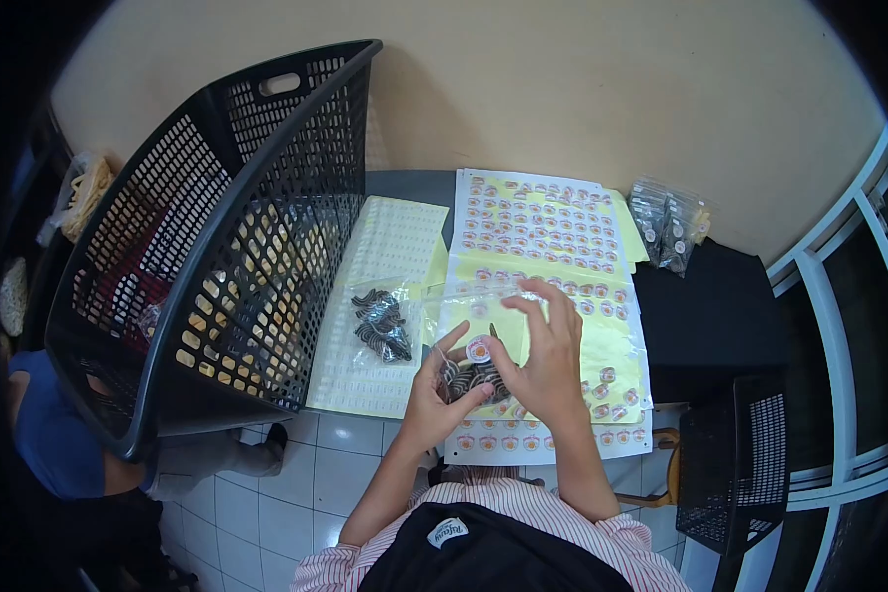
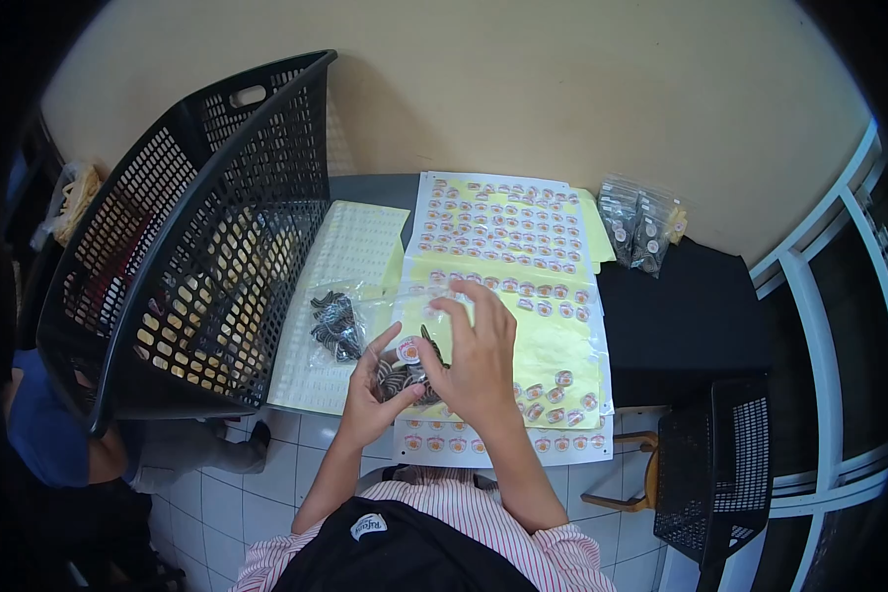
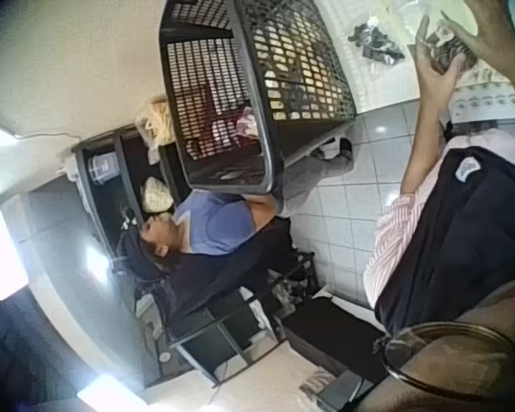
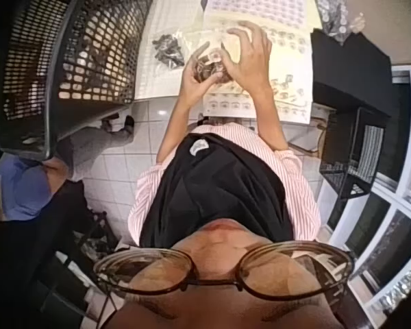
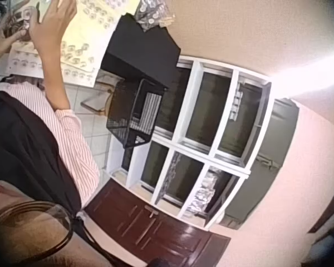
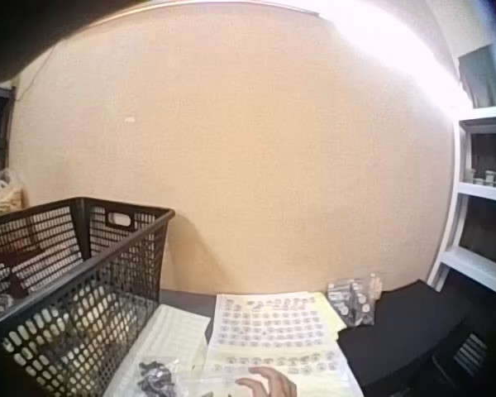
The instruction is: Applying circular stickers to small plastic bags containing snack items and placing the finished bags into a large black laundry-style basket.
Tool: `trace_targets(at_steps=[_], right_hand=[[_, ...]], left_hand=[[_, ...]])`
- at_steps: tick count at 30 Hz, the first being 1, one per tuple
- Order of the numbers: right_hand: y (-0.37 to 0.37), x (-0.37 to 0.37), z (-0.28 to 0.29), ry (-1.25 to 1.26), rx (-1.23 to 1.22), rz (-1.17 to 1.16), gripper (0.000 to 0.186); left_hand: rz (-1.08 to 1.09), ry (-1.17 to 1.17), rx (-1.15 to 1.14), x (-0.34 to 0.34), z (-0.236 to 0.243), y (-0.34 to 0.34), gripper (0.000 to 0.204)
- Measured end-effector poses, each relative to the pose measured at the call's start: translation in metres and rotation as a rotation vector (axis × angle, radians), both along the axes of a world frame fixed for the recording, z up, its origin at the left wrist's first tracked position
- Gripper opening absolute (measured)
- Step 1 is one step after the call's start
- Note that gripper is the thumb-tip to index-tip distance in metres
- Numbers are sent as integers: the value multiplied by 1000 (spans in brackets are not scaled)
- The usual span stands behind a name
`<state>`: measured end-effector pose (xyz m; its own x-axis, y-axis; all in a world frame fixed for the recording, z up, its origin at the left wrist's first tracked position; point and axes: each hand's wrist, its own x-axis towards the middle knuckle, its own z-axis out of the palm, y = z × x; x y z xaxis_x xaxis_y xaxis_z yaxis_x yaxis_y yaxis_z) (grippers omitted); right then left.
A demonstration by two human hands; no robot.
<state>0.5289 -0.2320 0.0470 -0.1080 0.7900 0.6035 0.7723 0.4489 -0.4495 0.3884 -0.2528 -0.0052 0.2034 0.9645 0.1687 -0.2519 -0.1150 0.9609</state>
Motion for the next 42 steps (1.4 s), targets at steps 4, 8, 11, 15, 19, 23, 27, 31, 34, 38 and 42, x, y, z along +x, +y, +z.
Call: trace_targets(at_steps=[4, 8, 11, 15, 19, 23, 27, 31, 34, 38, 42], right_hand=[[1, -11, -13, 379, -86, 37, 54], [2, -21, -22, 389, -71, 50, 63], [8, -24, -25, 414, -72, 22, 72], [6, -25, -28, 394, -142, 95, 82], [5, -23, -35, 415, -248, 180, 90], [18, -8, -43, 457, -209, 43, 84], [26, 7, -50, 495, -225, -30, 71], [32, 0, -60, 349, -359, 124, 49], [31, -19, -68, 144, -342, 265, 31], [30, -45, -71, -109, -360, 425, 16], [31, -68, -71, -219, -427, 486, 14]], left_hand=[[9, 1, -10, -3, 1, -2, 72], [45, 33, 70, -4, 1, -2, 72], [20, 29, 40, -5, 0, -4, 72], [82, 35, 31, -7, -2, -3, 72], [128, -14, -45, -15, -4, -1, 72], [257, -23, -23, -43, -8, -1, 70], [390, 5, 16, -84, -20, -7, 69], [243, -282, -139, -119, -43, -32, 67], [-32, -636, -257, -135, -66, -50, 67], [-210, -864, -112, -132, -97, -50, 47], [-254, -918, -18, -126, -105, -45, 32]])
